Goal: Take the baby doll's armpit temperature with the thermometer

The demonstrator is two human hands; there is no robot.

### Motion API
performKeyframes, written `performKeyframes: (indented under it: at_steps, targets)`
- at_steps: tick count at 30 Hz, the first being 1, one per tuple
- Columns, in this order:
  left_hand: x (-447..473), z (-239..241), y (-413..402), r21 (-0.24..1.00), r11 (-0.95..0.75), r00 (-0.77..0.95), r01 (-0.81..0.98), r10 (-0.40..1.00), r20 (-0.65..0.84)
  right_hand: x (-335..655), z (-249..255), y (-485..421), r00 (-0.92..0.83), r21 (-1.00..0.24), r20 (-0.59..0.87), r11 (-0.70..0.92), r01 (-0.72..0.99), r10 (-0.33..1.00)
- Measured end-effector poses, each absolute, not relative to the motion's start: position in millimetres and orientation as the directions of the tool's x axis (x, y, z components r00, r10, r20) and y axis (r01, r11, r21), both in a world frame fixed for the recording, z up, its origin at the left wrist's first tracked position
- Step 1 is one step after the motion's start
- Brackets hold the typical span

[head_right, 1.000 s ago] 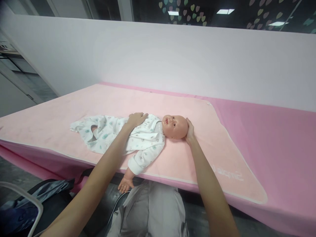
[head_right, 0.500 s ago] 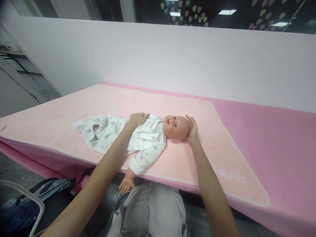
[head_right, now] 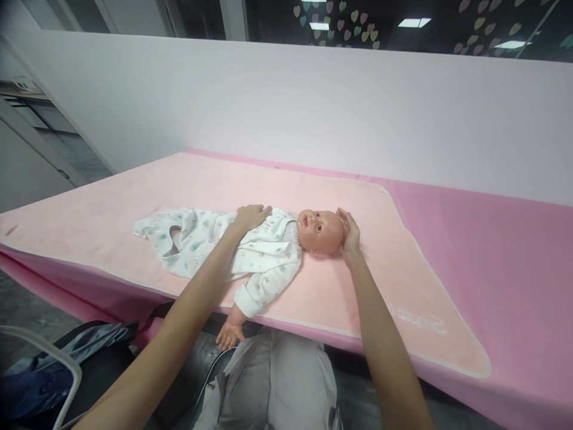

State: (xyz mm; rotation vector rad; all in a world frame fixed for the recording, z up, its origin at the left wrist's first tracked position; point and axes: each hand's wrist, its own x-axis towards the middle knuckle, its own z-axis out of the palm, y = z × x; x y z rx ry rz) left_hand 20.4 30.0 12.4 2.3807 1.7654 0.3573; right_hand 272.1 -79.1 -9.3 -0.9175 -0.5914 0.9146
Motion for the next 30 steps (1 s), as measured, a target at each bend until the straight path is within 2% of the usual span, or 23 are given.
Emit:
performKeyframes:
  at_steps: [2, 5, 7, 17, 19, 26, 30]
  targets:
    - [20, 12, 30, 0.266, -0.296, 0.278, 0.917, 0.955, 0.103, 271, -9, -80, 0.466, -0.868, 0.049, 0.269, -0.418, 0.883]
    - [20, 11, 31, 0.270, -0.298, 0.279, 0.916, 0.954, 0.106, 265, -6, -86, 0.306, -0.878, -0.013, 0.135, -0.459, 0.952]
    - [20, 11, 31, 0.272, -0.295, 0.278, 0.916, 0.955, 0.103, 262, -5, -88, 0.260, -0.876, -0.036, 0.095, -0.473, 0.965]
    - [20, 12, 31, 0.267, -0.301, 0.282, 0.916, 0.954, 0.106, 282, -18, -73, 0.508, -0.884, 0.048, 0.273, -0.379, 0.860]
    - [20, 12, 30, 0.267, -0.293, 0.276, 0.918, 0.956, 0.100, 279, -17, -74, 0.490, -0.883, 0.030, 0.253, -0.395, 0.871]
    - [20, 12, 31, 0.267, -0.301, 0.283, 0.915, 0.953, 0.106, 261, -7, -87, 0.250, -0.876, -0.067, 0.063, -0.477, 0.966]
    - [20, 12, 31, 0.267, -0.292, 0.275, 0.918, 0.956, 0.100, 269, -10, -81, 0.379, -0.881, -0.009, 0.172, -0.442, 0.925]
